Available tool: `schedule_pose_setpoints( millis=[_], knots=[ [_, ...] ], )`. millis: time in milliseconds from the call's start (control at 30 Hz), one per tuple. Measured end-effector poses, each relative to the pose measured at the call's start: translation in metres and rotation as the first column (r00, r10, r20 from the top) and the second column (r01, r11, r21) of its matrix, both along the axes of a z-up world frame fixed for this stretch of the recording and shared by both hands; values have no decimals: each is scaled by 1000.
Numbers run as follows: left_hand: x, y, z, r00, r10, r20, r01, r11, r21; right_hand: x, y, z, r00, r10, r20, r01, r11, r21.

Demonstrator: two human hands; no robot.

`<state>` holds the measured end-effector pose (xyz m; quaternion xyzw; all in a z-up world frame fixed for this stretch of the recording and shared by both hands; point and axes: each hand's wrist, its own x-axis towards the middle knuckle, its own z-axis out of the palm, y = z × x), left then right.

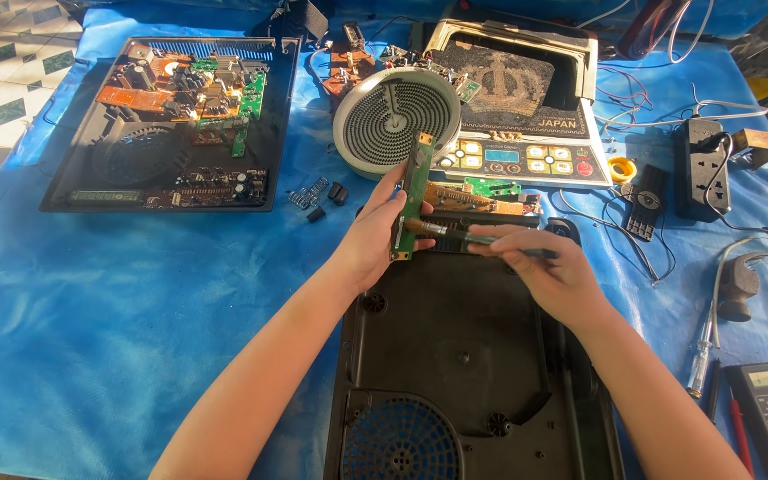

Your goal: Cleaning a circuit board using a small brush to remove dust and debris.

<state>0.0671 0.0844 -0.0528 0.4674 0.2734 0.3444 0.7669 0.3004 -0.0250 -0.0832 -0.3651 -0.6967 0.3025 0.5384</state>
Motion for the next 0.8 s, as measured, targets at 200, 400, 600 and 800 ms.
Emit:
schedule_pose_setpoints(
  millis=[200,400,600,800],
  knots=[
    [2,2,-7,1000,6,-10,-6,1000,-19,-8,-2,5,997,74,20,-73,997,-11],
    [4,5,-18,1000,5,-8,-5,1000,2,-2,-7,13,990,140,29,-136,985,-107],
    [0,6,-19,999,-43,9,43,996,73,-18,-14,31,886,438,152,-416,896,-154],
    [7,16,-34,999,-29,14,28,998,63,-42,-32,37,891,251,379,-330,931,159]
  ],
)
